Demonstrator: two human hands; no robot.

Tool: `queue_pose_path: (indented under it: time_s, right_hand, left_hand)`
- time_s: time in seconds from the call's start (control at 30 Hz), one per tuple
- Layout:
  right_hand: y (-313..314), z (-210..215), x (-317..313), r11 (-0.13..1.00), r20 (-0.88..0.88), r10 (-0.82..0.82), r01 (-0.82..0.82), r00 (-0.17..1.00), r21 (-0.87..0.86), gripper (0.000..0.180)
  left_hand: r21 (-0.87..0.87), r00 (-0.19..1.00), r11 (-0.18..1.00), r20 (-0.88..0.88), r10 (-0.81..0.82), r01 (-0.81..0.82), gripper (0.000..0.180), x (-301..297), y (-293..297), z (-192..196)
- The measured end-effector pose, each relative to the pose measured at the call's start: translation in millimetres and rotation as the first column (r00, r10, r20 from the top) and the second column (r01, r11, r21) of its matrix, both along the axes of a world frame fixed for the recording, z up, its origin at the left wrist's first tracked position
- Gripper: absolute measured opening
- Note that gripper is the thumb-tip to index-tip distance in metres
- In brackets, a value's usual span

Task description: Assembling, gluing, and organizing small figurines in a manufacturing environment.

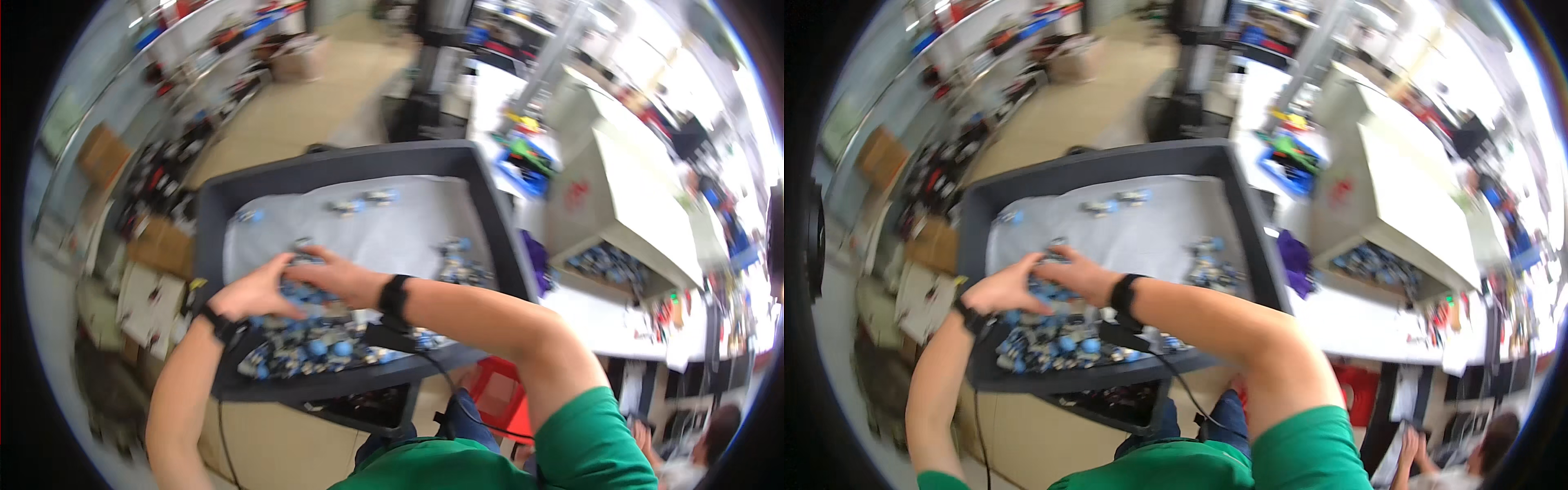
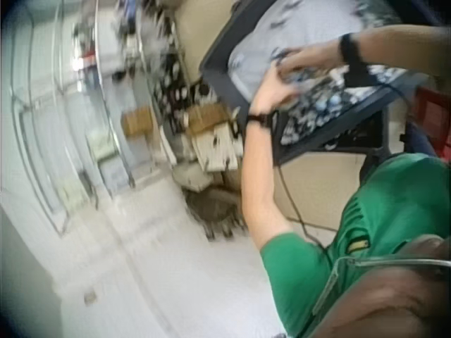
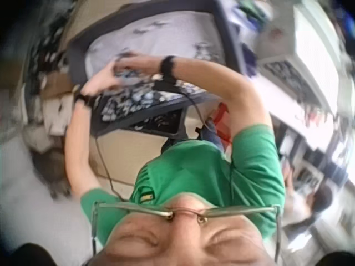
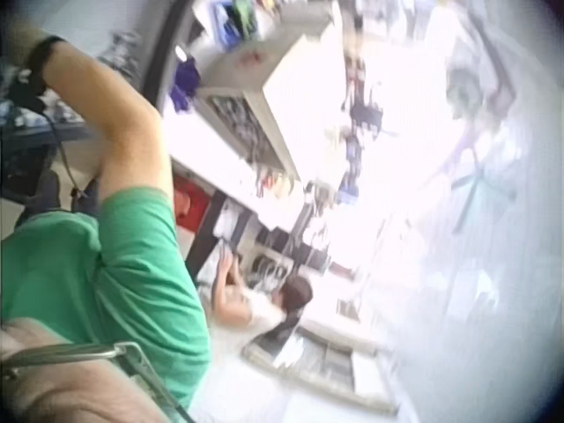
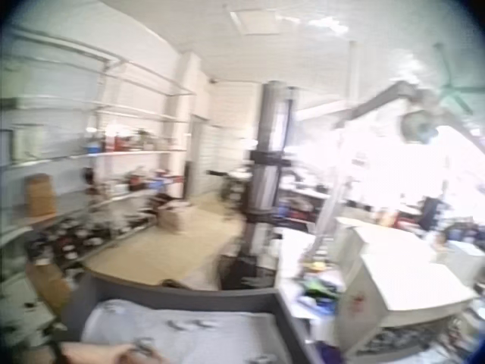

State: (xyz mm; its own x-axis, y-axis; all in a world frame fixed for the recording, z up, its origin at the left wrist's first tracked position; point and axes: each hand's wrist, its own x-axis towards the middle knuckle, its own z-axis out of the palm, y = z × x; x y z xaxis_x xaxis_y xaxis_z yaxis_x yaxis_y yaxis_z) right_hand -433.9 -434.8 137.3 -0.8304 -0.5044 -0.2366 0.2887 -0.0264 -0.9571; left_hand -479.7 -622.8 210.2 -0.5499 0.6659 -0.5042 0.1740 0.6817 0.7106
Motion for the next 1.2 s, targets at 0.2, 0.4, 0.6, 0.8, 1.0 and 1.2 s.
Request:
queue_pose_path:
  time_s: [0.2,0.4,0.6,0.8,1.0,1.2]
  right_hand:
    - [11,61,10,0.918,-0.013,-0.395,0.394,0.919,-0.04,0.072]
    - [61,76,46,0.821,-0.003,-0.524,0.504,0.852,-0.268,0.065]
    - [138,110,125,0.691,-0.185,-0.703,0.6,0.686,-0.402,0.062]
    - [250,106,257,0.427,0.002,-0.884,0.81,0.467,-0.403,0.062]
    - [350,12,385,0.198,0.252,-0.937,0.963,0.242,-0.185,0.059]
    - [438,-50,454,0.06,0.416,-0.901,0.985,0.124,-0.162,0.054]
  left_hand:
    - [0.026,0.902,0.996,-0.423,0.091,-0.088,0.095,17,33,46]
    - [0.115,0.891,0.992,-0.442,0.1,-0.054,0.09,37,92,63]
    - [0.138,0.927,0.989,-0.375,-0.001,0.057,0.083,104,182,124]
    - [0.205,0.887,0.895,-0.337,-0.315,0.396,0.071,190,327,115]
    - [0.159,0.713,0.696,-0.202,-0.671,0.7,0.075,268,475,-4]
    - [0.188,0.7,0.675,-0.145,-0.699,0.713,0.074,322,575,-86]
